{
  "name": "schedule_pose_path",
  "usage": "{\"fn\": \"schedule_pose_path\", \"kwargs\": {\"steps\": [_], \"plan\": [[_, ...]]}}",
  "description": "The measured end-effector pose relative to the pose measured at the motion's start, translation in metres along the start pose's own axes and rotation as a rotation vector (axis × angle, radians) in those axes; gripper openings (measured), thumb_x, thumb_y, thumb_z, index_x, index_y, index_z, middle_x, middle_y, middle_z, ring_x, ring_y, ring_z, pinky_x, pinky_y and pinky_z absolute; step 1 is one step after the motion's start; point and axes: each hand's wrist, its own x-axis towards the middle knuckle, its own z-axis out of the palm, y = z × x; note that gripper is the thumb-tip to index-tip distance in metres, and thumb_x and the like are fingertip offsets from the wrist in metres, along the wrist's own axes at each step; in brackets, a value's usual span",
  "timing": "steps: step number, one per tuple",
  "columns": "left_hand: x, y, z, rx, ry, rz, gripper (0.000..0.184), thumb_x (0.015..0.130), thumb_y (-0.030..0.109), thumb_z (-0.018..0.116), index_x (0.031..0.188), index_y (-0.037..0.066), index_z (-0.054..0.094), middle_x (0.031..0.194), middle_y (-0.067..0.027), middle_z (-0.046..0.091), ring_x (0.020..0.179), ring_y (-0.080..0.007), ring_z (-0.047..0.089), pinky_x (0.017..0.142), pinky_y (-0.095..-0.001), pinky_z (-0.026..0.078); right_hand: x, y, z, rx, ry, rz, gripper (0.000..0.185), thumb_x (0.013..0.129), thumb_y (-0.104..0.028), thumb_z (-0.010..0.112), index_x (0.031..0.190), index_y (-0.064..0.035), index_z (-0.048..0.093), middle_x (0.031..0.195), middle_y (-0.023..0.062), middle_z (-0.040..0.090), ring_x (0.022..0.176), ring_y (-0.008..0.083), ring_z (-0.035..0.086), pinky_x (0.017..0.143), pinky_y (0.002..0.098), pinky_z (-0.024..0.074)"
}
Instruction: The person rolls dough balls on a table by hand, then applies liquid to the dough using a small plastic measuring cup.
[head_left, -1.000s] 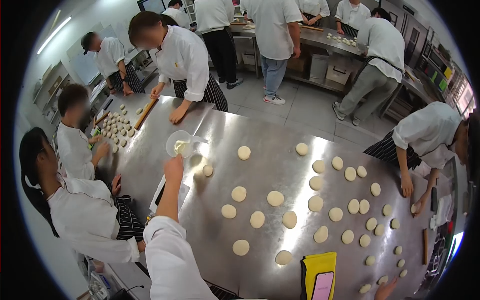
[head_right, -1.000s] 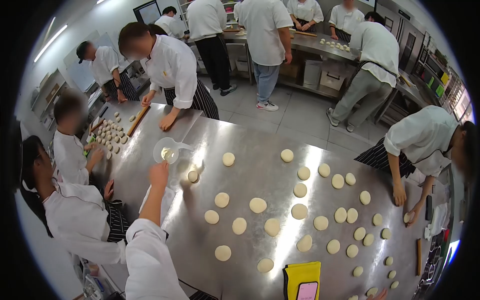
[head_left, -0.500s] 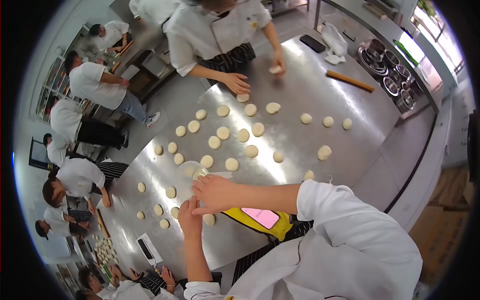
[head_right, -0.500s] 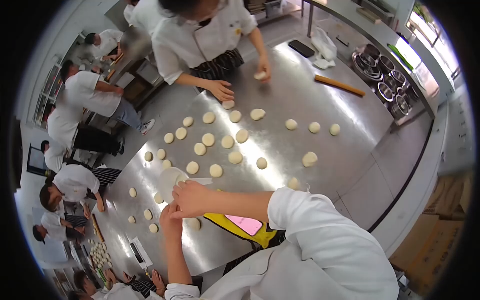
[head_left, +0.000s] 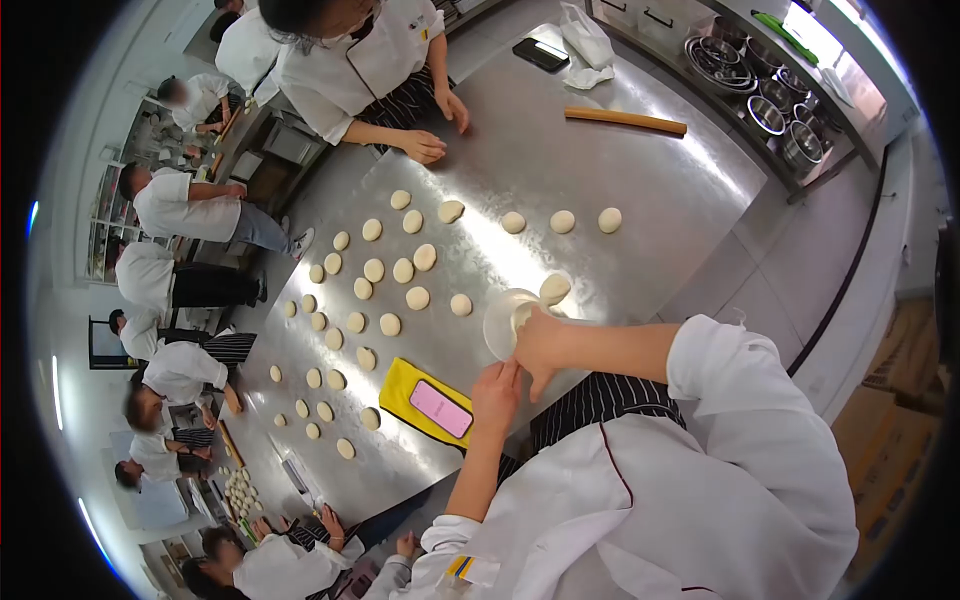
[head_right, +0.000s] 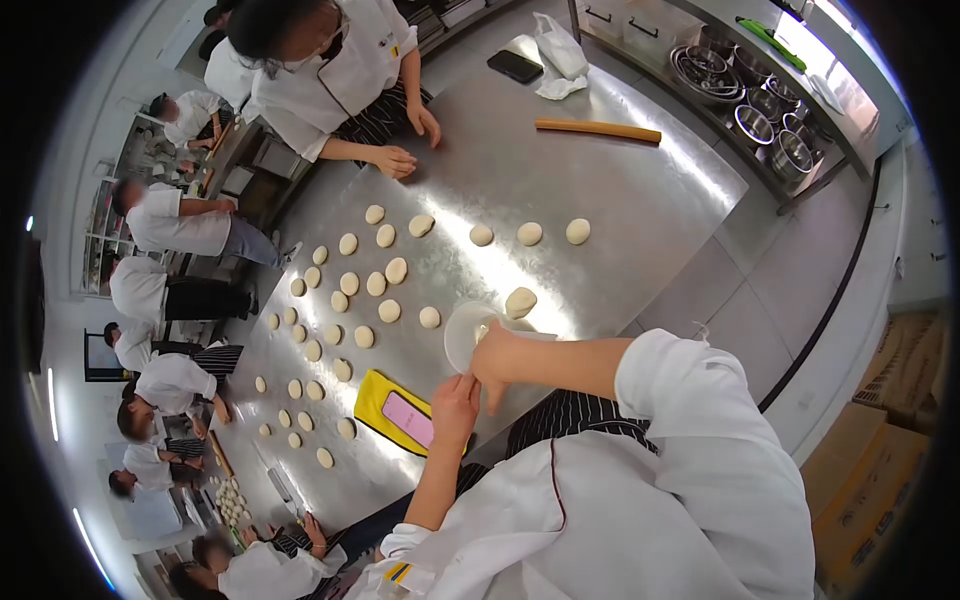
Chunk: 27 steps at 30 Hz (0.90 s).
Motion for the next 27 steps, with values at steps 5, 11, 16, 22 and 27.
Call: {"fn": "schedule_pose_path", "kwargs": {"steps": [5,11,16,22,27], "plan": [[-0.008,0.032,0.015,0.026,-0.067,-0.060,0.016,0.086,0.010,0.071,0.102,0.008,0.070,0.077,-0.0122,0.063,0.070,-0.0342,0.063,0.063,-0.0449,0.051,-0.051,0.019,0.002,-0.012,0.067,-0.111,0.042,0.082,-0.043,0.067,0.101,-0.0070,0.075,0.110,0.0105,0.069,0.103,0.0301,0.064,0.091,0.0459,0.0486],[-0.025,0.038,0.018,0.079,0.001,-0.140,0.014,0.089,0.014,0.072,0.100,0.006,0.069,0.077,-0.0127,0.065,0.070,-0.0336,0.064,0.062,-0.0437,0.052,-0.060,0.062,0.022,0.586,0.666,0.038,0.022,0.093,-0.022,0.058,0.103,-0.0096,0.073,0.111,0.0102,0.068,0.101,0.0290,0.064,0.090,0.0398,0.0517],[-0.049,0.031,0.003,0.120,0.064,-0.238,0.010,0.090,0.012,0.071,0.097,0.005,0.069,0.078,-0.0138,0.066,0.070,-0.0337,0.065,0.062,-0.0425,0.051,-0.064,0.112,0.051,0.661,0.720,0.416,0.016,0.091,-0.014,0.062,0.101,-0.0086,0.072,0.108,0.0086,0.066,0.101,0.0260,0.062,0.085,0.0390,0.0534],[-0.075,0.021,-0.012,0.070,0.132,-0.333,0.009,0.091,0.012,0.070,0.097,0.006,0.067,0.077,-0.0123,0.065,0.070,-0.0326,0.064,0.062,-0.0421,0.050,-0.037,0.113,0.080,0.040,0.677,0.246,0.025,0.086,-0.012,0.063,0.109,-0.0105,0.072,0.120,0.0111,0.057,0.110,0.0298,0.057,0.089,0.0420,0.0517],[-0.088,0.022,-0.027,0.073,0.128,-0.428,0.008,0.092,0.011,0.069,0.098,0.007,0.066,0.077,-0.0130,0.064,0.071,-0.0335,0.063,0.063,-0.0435,0.049,-0.033,0.150,0.067,0.276,0.889,0.364,0.038,0.083,-0.010,0.062,0.120,-0.0134,0.070,0.128,0.0133,0.054,0.113,0.0316,0.055,0.094,0.0445,0.0477]]}}
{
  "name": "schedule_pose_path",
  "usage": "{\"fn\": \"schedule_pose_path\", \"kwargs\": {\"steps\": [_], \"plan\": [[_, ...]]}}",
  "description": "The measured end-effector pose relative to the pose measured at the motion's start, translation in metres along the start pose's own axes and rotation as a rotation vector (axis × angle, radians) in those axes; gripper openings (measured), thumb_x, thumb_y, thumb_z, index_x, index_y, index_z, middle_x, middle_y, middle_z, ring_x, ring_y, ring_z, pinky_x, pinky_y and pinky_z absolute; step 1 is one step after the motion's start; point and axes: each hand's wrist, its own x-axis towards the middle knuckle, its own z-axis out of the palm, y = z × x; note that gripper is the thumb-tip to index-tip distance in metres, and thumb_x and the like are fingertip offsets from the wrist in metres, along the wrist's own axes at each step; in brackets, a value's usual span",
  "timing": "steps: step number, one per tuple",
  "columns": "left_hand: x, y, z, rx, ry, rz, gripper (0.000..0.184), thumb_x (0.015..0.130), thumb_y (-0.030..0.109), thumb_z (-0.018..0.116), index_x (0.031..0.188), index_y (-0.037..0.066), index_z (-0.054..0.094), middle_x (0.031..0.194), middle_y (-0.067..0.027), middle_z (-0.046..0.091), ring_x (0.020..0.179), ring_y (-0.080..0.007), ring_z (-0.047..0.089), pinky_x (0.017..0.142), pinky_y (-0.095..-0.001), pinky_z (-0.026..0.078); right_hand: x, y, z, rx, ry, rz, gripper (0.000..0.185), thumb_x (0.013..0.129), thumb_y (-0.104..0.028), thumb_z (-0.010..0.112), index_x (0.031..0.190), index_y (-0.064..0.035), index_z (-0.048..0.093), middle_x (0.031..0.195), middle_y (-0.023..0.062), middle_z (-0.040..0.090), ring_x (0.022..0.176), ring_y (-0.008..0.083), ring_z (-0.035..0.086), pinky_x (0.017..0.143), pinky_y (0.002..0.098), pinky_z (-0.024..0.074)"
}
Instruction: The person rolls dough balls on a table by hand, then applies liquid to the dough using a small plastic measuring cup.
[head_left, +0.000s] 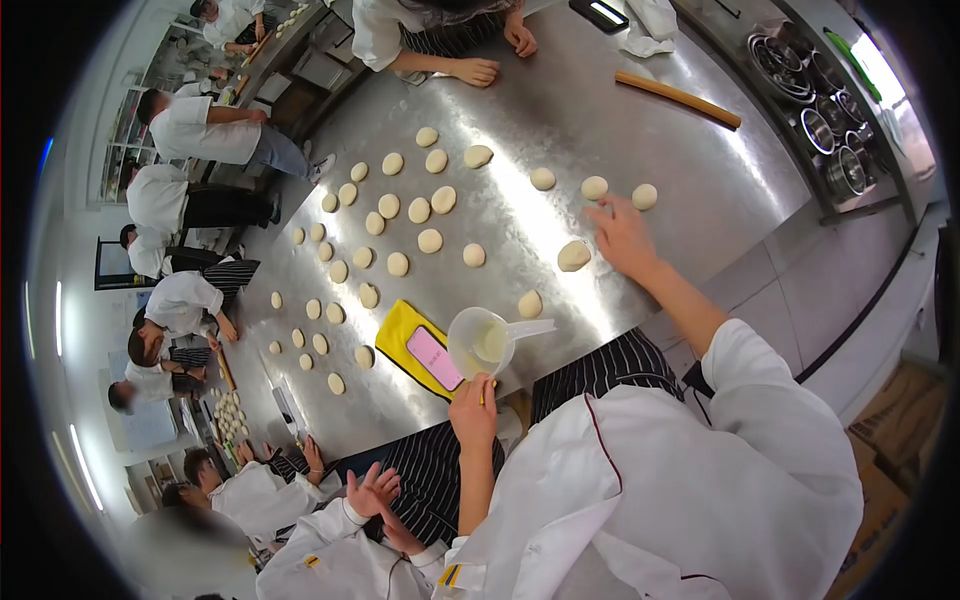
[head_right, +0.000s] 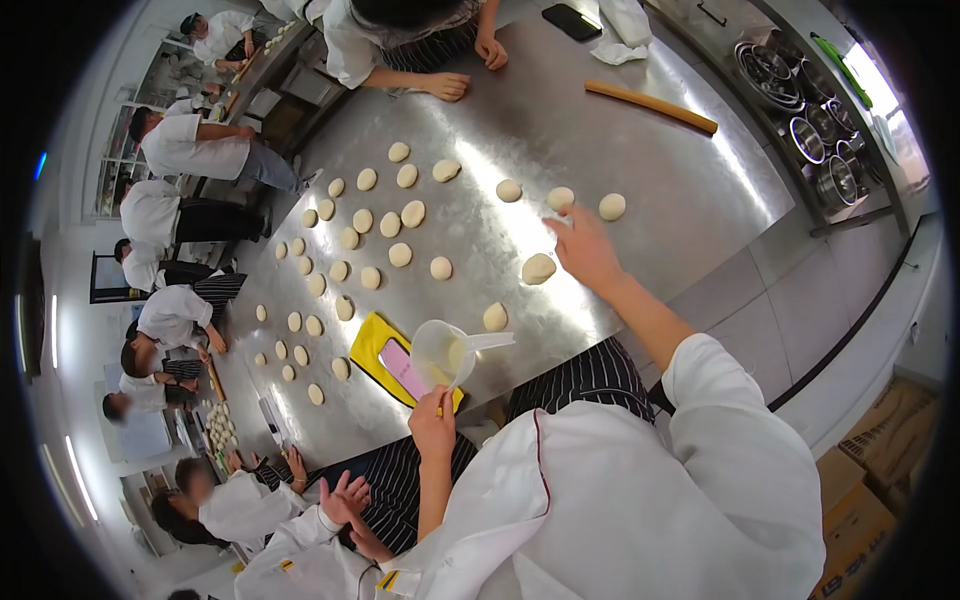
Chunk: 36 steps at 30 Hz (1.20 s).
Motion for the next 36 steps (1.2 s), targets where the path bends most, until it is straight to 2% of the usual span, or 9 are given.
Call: {"fn": "schedule_pose_path", "kwargs": {"steps": [4,11,13,17,19,23,30,33,36], "plan": [[-0.001,-0.001,-0.004,-0.005,0.003,-0.044,0.008,0.091,0.008,0.068,0.099,0.005,0.067,0.079,-0.0148,0.065,0.071,-0.0332,0.064,0.065,-0.0414,0.050,0.026,0.031,0.003,-0.288,0.051,0.059,0.048,0.082,-0.012,0.062,0.130,-0.0151,0.064,0.138,0.0135,0.050,0.117,0.0331,0.053,0.096,0.0458,0.0461],[-0.001,-0.006,-0.003,-0.001,0.020,-0.054,0.007,0.091,0.008,0.067,0.098,0.006,0.066,0.079,-0.0153,0.064,0.073,-0.0357,0.063,0.065,-0.0450,0.049,0.008,0.060,-0.028,-0.263,0.168,0.206,0.051,0.082,-0.016,0.063,0.133,-0.0162,0.062,0.141,0.0135,0.048,0.121,0.0338,0.051,0.100,0.0481,0.0429],[0.000,-0.005,-0.002,0.001,0.007,-0.050,0.007,0.091,0.008,0.067,0.098,0.006,0.066,0.080,-0.0153,0.065,0.073,-0.0358,0.063,0.066,-0.0450,0.049,-0.007,0.063,-0.027,-0.484,-0.025,0.231,0.051,0.082,-0.018,0.065,0.133,-0.0163,0.062,0.141,0.0144,0.048,0.123,0.0339,0.050,0.101,0.0486,0.0418],[0.001,-0.006,-0.002,-0.033,-0.004,-0.088,0.008,0.092,0.009,0.067,0.099,0.006,0.067,0.082,-0.0155,0.065,0.074,-0.0360,0.064,0.066,-0.0451,0.049,0.019,0.036,-0.019,-0.303,0.022,0.238,0.048,0.082,-0.020,0.067,0.130,-0.0160,0.064,0.142,0.0157,0.048,0.126,0.0340,0.048,0.102,0.0483,0.0416],[0.002,-0.005,-0.004,-0.012,-0.012,-0.088,0.008,0.092,0.009,0.067,0.099,0.006,0.067,0.081,-0.0155,0.065,0.074,-0.0360,0.063,0.066,-0.0449,0.049,0.049,0.007,0.006,-0.244,0.123,-0.001,0.046,0.081,-0.021,0.068,0.127,-0.0154,0.066,0.142,0.0155,0.048,0.125,0.0336,0.049,0.101,0.0479,0.0423],[0.007,-0.002,-0.011,0.008,-0.040,-0.097,0.009,0.092,0.008,0.067,0.100,0.005,0.067,0.081,-0.0157,0.065,0.074,-0.0362,0.063,0.066,-0.0446,0.050,0.090,-0.010,0.048,-0.169,0.107,-0.024,0.043,0.080,-0.019,0.068,0.123,-0.0139,0.069,0.140,0.0143,0.050,0.123,0.0325,0.050,0.099,0.0470,0.0431],[-0.013,-0.005,-0.030,0.071,0.012,-0.131,0.011,0.090,0.008,0.070,0.100,0.005,0.068,0.080,-0.0151,0.064,0.071,-0.0338,0.062,0.063,-0.0422,0.050,0.014,-0.031,0.014,-0.097,-0.275,-0.202,0.033,0.079,-0.017,0.065,0.110,-0.0116,0.074,0.133,0.0115,0.055,0.116,0.0302,0.053,0.095,0.0425,0.0456],[-0.026,-0.005,-0.039,0.047,0.023,-0.125,0.011,0.089,0.007,0.070,0.099,0.004,0.068,0.079,-0.0142,0.064,0.070,-0.0327,0.062,0.062,-0.0414,0.049,-0.023,-0.071,0.038,-0.051,-0.329,-0.369,0.044,0.078,-0.016,0.064,0.122,-0.0123,0.069,0.133,0.0104,0.057,0.116,0.0291,0.054,0.095,0.0404,0.0460],[-0.040,-0.007,-0.049,0.037,0.008,-0.180,0.011,0.089,0.006,0.071,0.098,0.004,0.068,0.078,-0.0131,0.064,0.070,-0.0316,0.062,0.062,-0.0407,0.049,-0.036,-0.092,0.055,-0.028,-0.361,-0.506,0.070,0.079,-0.014,0.065,0.146,-0.0145,0.047,0.130,0.0071,0.063,0.117,0.0251,0.055,0.099,0.0409,0.0437]]}}
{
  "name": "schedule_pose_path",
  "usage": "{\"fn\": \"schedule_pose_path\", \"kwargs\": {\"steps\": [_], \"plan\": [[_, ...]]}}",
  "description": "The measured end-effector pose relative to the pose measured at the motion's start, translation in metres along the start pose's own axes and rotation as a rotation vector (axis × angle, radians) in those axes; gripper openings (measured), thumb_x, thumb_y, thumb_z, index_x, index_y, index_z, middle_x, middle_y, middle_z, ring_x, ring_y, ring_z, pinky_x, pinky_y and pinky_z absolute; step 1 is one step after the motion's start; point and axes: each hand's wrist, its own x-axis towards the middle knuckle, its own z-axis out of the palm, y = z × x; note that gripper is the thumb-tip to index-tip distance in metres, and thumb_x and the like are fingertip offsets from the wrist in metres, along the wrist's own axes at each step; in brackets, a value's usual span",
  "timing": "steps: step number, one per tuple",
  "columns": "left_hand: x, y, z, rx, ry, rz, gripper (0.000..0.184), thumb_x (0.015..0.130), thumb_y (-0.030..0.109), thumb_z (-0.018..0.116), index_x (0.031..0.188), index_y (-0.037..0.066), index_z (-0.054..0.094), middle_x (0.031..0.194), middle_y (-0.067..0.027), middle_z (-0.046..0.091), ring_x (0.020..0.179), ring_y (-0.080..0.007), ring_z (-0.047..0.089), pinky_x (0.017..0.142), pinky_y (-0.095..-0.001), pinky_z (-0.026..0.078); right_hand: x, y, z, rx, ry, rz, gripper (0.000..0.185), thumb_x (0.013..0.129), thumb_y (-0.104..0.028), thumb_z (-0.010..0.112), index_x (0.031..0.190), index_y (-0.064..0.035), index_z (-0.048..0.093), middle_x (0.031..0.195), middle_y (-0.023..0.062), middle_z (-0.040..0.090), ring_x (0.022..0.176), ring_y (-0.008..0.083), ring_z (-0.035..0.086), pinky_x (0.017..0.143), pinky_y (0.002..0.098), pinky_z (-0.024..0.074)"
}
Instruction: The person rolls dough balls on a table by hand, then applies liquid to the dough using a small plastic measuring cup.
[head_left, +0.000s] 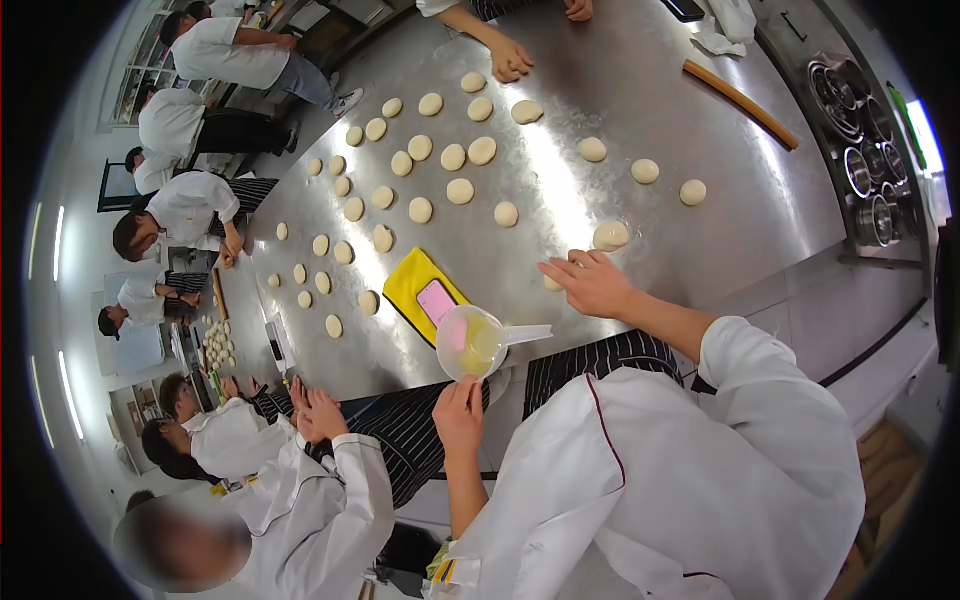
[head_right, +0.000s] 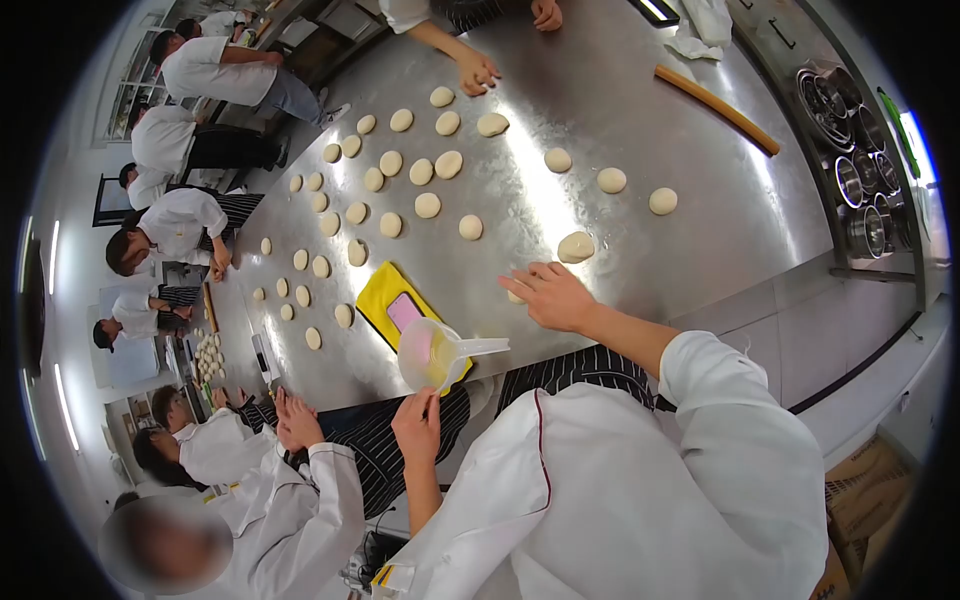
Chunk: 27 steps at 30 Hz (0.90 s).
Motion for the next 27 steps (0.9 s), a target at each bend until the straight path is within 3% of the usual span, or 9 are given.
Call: {"fn": "schedule_pose_path", "kwargs": {"steps": [4,6,11,14,17,19,20,24,27], "plan": [[-0.012,-0.010,-0.001,0.004,0.009,-0.040,0.010,0.089,0.006,0.071,0.098,0.004,0.068,0.077,-0.0125,0.064,0.070,-0.0310,0.062,0.063,-0.0401,0.049,-0.001,0.007,0.004,0.105,-0.167,0.131,0.071,0.078,-0.006,0.060,0.147,-0.0147,0.047,0.129,0.0081,0.063,0.115,0.0290,0.056,0.097,0.0433,0.0448],[-0.016,-0.009,-0.002,-0.019,0.026,-0.041,0.008,0.090,0.005,0.069,0.097,0.002,0.069,0.078,-0.0137,0.066,0.068,-0.0287,0.064,0.064,-0.0368,0.050,0.014,0.015,-0.004,0.268,0.123,0.344,0.076,0.077,-0.007,0.062,0.150,-0.0117,0.042,0.125,0.0082,0.065,0.118,0.0275,0.055,0.098,0.0406,0.0434],[-0.017,-0.020,0.007,-0.048,0.029,-0.062,0.012,0.089,0.008,0.071,0.100,0.005,0.070,0.083,-0.0134,0.068,0.075,-0.0321,0.066,0.066,-0.0398,0.052,0.101,0.013,0.014,0.138,0.141,0.143,0.080,0.077,-0.005,0.060,0.153,-0.0093,0.035,0.124,0.0106,0.065,0.119,0.0295,0.054,0.101,0.0417,0.0422],[-0.015,-0.019,0.004,-0.074,0.015,-0.034,0.013,0.088,0.009,0.072,0.100,0.004,0.070,0.084,-0.0142,0.068,0.075,-0.0321,0.066,0.067,-0.0401,0.053,0.116,0.007,0.028,0.118,-0.006,0.115,0.077,0.077,-0.004,0.057,0.152,-0.0104,0.039,0.119,0.0125,0.065,0.114,0.0328,0.054,0.099,0.0466,0.0432],[-0.014,-0.024,0.003,-0.077,0.032,-0.032,0.013,0.088,0.008,0.072,0.100,0.004,0.071,0.084,-0.0141,0.068,0.076,-0.0320,0.066,0.067,-0.0399,0.053,0.119,0.016,0.018,0.196,0.066,0.244,0.074,0.079,-0.005,0.059,0.151,-0.0117,0.039,0.126,0.0098,0.064,0.117,0.0304,0.054,0.100,0.0426,0.0442],[-0.016,-0.027,0.004,-0.093,0.070,-0.037,0.009,0.087,0.007,0.072,0.096,0.004,0.070,0.080,-0.0130,0.068,0.070,-0.0302,0.065,0.065,-0.0383,0.052,0.112,0.021,0.017,0.367,0.314,0.402,0.070,0.080,-0.006,0.059,0.148,-0.0104,0.044,0.126,0.0102,0.064,0.116,0.0307,0.054,0.099,0.0431,0.0447],[-0.018,-0.028,0.002,-0.096,0.065,-0.047,0.009,0.087,0.006,0.072,0.096,0.004,0.070,0.081,-0.0131,0.068,0.071,-0.0303,0.065,0.066,-0.0385,0.052,0.110,0.020,0.017,0.383,0.286,0.442,0.066,0.080,-0.006,0.058,0.145,-0.0095,0.047,0.126,0.0101,0.064,0.115,0.0313,0.055,0.099,0.0434,0.0454],[-0.013,-0.035,-0.006,-0.109,0.036,-0.042,0.010,0.087,0.006,0.072,0.096,0.004,0.071,0.082,-0.0132,0.068,0.073,-0.0307,0.065,0.067,-0.0389,0.052,0.148,0.006,0.028,0.242,0.074,0.239,0.073,0.079,-0.006,0.058,0.150,-0.0100,0.041,0.130,0.0086,0.062,0.118,0.0307,0.053,0.101,0.0432,0.0439],[-0.011,-0.044,-0.013,-0.110,0.023,-0.053,0.010,0.087,0.006,0.072,0.096,0.003,0.071,0.083,-0.0134,0.068,0.075,-0.0311,0.065,0.067,-0.0390,0.052,0.198,-0.013,0.047,0.083,0.106,0.133,0.077,0.079,-0.007,0.059,0.153,-0.0106,0.037,0.133,0.0094,0.060,0.123,0.0291,0.050,0.103,0.0427,0.0418]]}}
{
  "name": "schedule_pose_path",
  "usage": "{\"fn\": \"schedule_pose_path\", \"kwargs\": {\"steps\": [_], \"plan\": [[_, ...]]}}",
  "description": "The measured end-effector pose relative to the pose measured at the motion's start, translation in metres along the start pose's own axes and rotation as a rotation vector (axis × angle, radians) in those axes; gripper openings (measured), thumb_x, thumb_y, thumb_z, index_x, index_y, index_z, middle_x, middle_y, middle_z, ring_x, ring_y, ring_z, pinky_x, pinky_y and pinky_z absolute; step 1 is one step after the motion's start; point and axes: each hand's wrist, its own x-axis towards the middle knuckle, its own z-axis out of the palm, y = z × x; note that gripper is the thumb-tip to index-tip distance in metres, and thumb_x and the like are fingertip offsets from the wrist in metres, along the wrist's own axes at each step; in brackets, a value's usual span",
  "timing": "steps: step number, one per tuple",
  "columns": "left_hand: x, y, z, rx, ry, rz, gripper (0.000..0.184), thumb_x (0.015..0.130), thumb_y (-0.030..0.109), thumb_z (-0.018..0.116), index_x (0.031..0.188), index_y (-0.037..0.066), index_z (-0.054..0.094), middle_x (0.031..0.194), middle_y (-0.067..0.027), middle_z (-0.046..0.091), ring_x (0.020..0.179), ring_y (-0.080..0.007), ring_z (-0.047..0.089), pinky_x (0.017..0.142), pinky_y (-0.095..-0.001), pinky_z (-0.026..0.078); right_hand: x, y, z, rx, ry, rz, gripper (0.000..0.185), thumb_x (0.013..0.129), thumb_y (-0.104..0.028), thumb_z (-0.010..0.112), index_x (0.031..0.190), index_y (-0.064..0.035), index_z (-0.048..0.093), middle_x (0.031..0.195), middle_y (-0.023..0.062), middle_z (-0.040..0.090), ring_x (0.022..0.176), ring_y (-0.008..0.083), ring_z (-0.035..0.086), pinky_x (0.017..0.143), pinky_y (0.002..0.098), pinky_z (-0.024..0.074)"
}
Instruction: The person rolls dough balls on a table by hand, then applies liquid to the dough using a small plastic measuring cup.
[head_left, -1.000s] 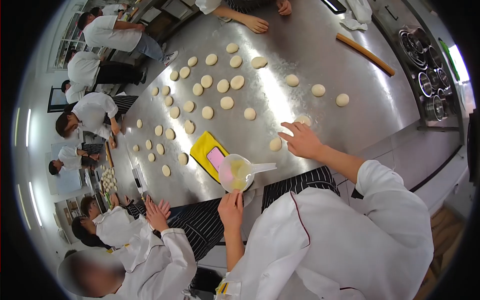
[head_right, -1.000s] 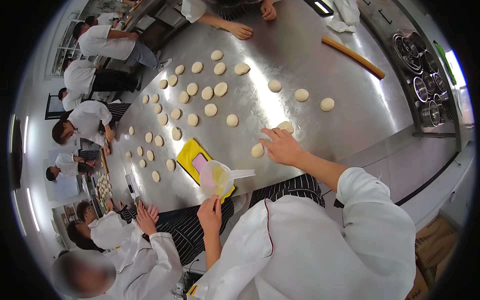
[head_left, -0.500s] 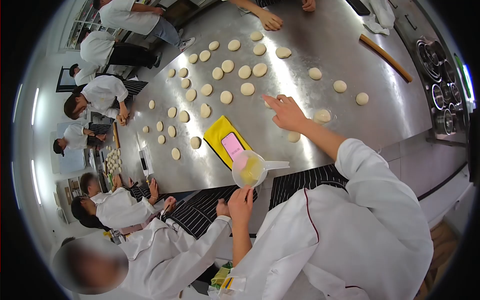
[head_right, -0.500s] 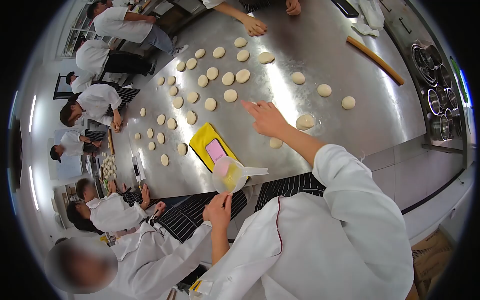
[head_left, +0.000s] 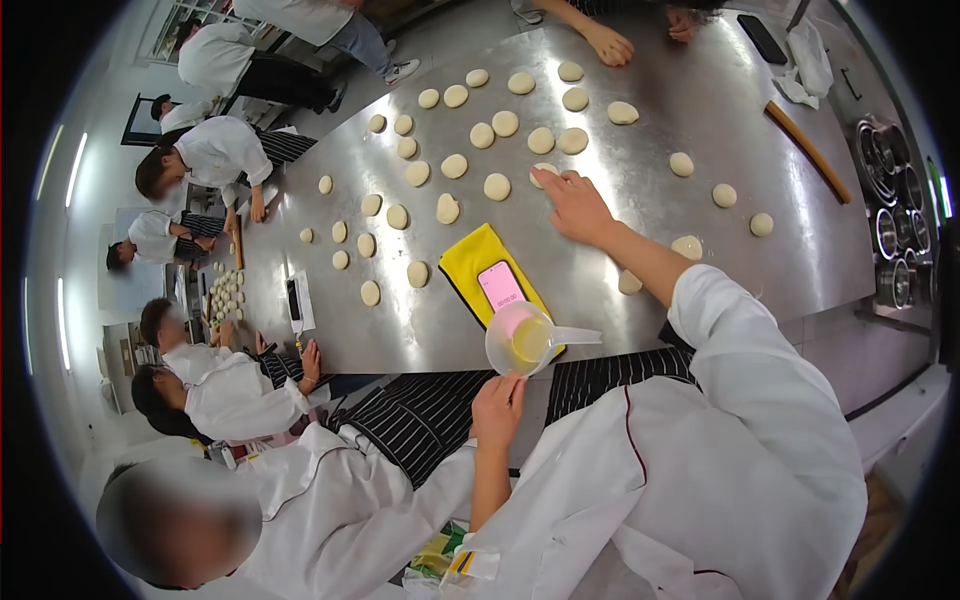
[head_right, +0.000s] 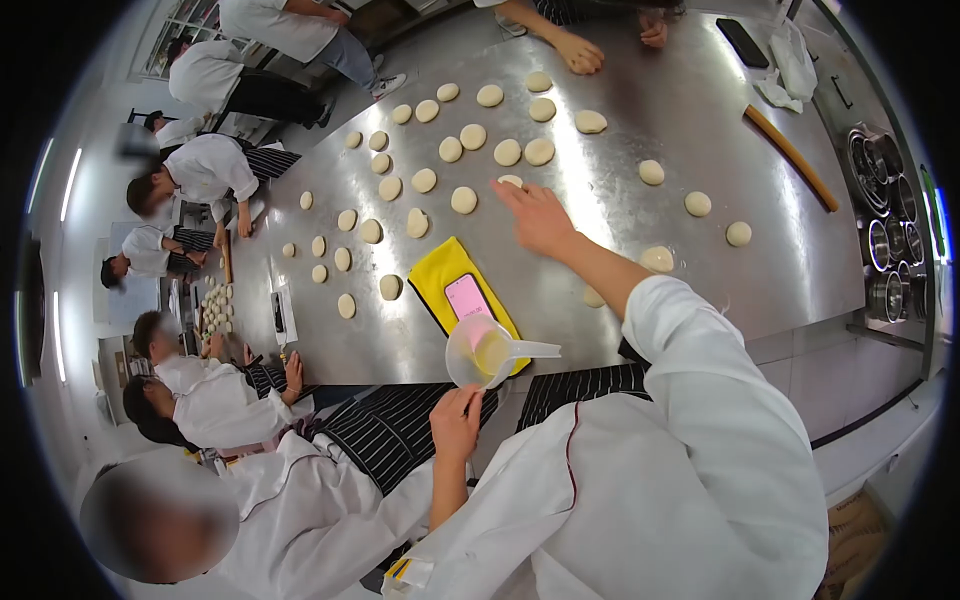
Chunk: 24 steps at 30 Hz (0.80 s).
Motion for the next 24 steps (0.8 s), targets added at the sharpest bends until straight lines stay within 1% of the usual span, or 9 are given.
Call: {"fn": "schedule_pose_path", "kwargs": {"steps": [2,5,7,10,15,18,20,22,24], "plan": [[0.003,-0.009,-0.003,0.001,0.021,0.005,0.009,0.086,0.006,0.072,0.095,0.003,0.071,0.083,-0.0135,0.068,0.075,-0.0314,0.065,0.067,-0.0391,0.052,0.019,-0.002,0.009,-0.051,-0.007,-0.007,0.080,0.079,-0.007,0.060,0.154,-0.0112,0.034,0.135,0.0091,0.059,0.128,0.0278,0.047,0.105,0.0419,0.0401],[0.006,-0.023,-0.011,0.000,0.025,0.006,0.010,0.086,0.005,0.072,0.095,0.003,0.070,0.084,-0.0137,0.068,0.075,-0.0317,0.066,0.067,-0.0390,0.052,0.033,-0.008,0.005,-0.117,-0.325,0.199,0.080,0.080,-0.006,0.059,0.155,-0.0099,0.032,0.138,0.0122,0.057,0.124,0.0309,0.051,0.104,0.0421,0.0415],[0.009,-0.034,-0.013,-0.006,0.016,0.004,0.010,0.086,0.005,0.072,0.096,0.003,0.070,0.085,-0.0137,0.069,0.075,-0.0318,0.066,0.067,-0.0389,0.053,0.021,0.011,-0.002,0.214,-0.057,0.244,0.080,0.080,-0.005,0.058,0.155,-0.0063,0.030,0.142,0.0162,0.054,0.126,0.0358,0.052,0.107,0.0447,0.0413],[0.010,-0.049,-0.009,-0.061,0.039,0.030,0.011,0.085,0.005,0.073,0.096,0.004,0.070,0.085,-0.0134,0.069,0.076,-0.0318,0.066,0.068,-0.0391,0.053,0.011,0.030,0.003,0.185,0.154,0.264,0.080,0.080,-0.003,0.056,0.155,-0.0032,0.028,0.145,0.0208,0.050,0.128,0.0404,0.050,0.111,0.0465,0.0393],[0.028,-0.059,-0.017,-0.049,-0.020,0.080,0.015,0.084,0.009,0.075,0.098,0.006,0.070,0.082,-0.0111,0.066,0.075,-0.0298,0.065,0.066,-0.0391,0.054,0.054,0.054,0.008,0.052,0.142,0.194,0.086,0.080,0.000,0.052,0.159,-0.0058,0.018,0.150,0.0227,0.045,0.132,0.0392,0.049,0.110,0.0446,0.0404],[0.033,-0.070,-0.017,-0.069,0.010,0.096,0.015,0.083,0.008,0.076,0.097,0.006,0.072,0.082,-0.0106,0.066,0.074,-0.0292,0.065,0.066,-0.0387,0.054,0.063,0.048,0.000,0.341,0.133,0.527,0.086,0.081,0.000,0.051,0.158,-0.0030,0.015,0.151,0.0218,0.043,0.126,0.0375,0.056,0.108,0.0435,0.0429],[0.033,-0.075,-0.018,-0.076,0.010,0.080,0.015,0.083,0.008,0.076,0.097,0.006,0.072,0.082,-0.0103,0.066,0.074,-0.0288,0.065,0.066,-0.0387,0.054,0.056,0.020,0.004,0.385,0.329,0.355,0.084,0.082,0.000,0.050,0.158,-0.0021,0.015,0.149,0.0217,0.045,0.120,0.0356,0.061,0.106,0.0424,0.0447],[0.035,-0.080,-0.021,-0.080,0.017,0.068,0.015,0.082,0.008,0.076,0.097,0.006,0.072,0.082,-0.0099,0.066,0.074,-0.0284,0.065,0.066,-0.0387,0.054,0.058,-0.001,0.031,0.372,0.129,0.127,0.086,0.078,-0.001,0.053,0.158,-0.0084,0.020,0.135,0.0243,0.057,0.119,0.0403,0.058,0.103,0.0474,0.0459],[0.034,-0.084,-0.024,-0.093,0.010,0.077,0.015,0.082,0.008,0.076,0.096,0.006,0.072,0.082,-0.0093,0.066,0.074,-0.0280,0.065,0.065,-0.0389,0.054,0.062,-0.035,0.040,0.261,-0.132,-0.016,0.084,0.077,0.000,0.052,0.155,-0.0015,0.022,0.143,0.0249,0.050,0.126,0.0398,0.053,0.109,0.0469,0.0409]]}}
